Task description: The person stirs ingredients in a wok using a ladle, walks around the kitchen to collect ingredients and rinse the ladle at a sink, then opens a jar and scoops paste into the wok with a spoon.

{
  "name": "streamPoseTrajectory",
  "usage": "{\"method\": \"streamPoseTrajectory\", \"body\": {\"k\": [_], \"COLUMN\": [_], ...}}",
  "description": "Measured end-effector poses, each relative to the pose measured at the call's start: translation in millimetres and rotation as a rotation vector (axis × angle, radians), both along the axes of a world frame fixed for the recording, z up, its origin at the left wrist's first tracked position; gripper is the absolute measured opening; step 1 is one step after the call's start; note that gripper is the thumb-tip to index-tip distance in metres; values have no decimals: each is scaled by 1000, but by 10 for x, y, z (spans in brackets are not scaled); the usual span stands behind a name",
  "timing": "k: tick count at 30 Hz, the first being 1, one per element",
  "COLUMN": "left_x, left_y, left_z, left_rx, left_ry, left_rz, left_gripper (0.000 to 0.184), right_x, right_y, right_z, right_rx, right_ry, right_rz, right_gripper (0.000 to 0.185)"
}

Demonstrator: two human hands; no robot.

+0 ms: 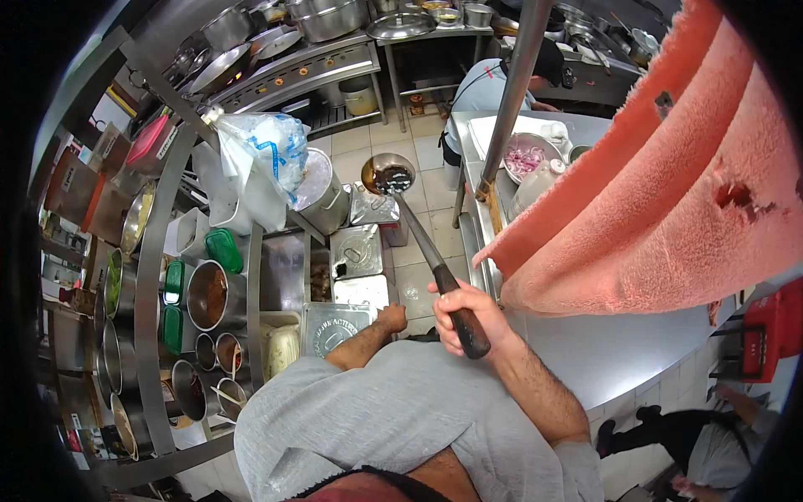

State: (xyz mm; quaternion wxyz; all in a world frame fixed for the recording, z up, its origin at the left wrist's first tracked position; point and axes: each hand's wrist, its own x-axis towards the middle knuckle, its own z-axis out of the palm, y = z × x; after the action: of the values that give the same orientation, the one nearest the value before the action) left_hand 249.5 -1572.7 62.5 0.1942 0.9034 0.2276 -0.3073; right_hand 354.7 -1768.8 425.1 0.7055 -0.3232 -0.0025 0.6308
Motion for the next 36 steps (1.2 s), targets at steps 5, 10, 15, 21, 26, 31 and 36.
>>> {"method": "streamPoseTrajectory", "body": {"k": [5, 10, 15, 21, 26, 31, 36], "left_x": [379, 556, 602, 845, 1324, 1831, 2362], "left_y": [183, 439, 928, 1485, 2182, 2458, 2700], "left_z": [-31, -86, -468, -695, -1158, -1199, -851], "left_rx": [-28, -212, -496, -524, -524, -418, -590], "left_ry": [99, 183, 290, 278, 136, -118, -288], "left_rz": [24, 127, 303, 674, 379, 445, 481], "left_gripper": [35, 39, 43, 37, 35, 22, 28], "right_x": [187, 393, 792, 1432, 2015, 2578, 3232], "right_y": [166, 390, 791, 1624, 2253, 2777, 3256], "right_z": [35, 54, 21, 30, 76, -28, -173], "right_rx": [96, 114, 51, -138, -180, -124, -82], "right_ry": [25, 71, 104, 23, -27, -81, -132], "right_rz": [-7, -41, -98, -153, -163, -139, -72], "right_gripper": [32, 32, 34, 31, 33, 30, 28]}}
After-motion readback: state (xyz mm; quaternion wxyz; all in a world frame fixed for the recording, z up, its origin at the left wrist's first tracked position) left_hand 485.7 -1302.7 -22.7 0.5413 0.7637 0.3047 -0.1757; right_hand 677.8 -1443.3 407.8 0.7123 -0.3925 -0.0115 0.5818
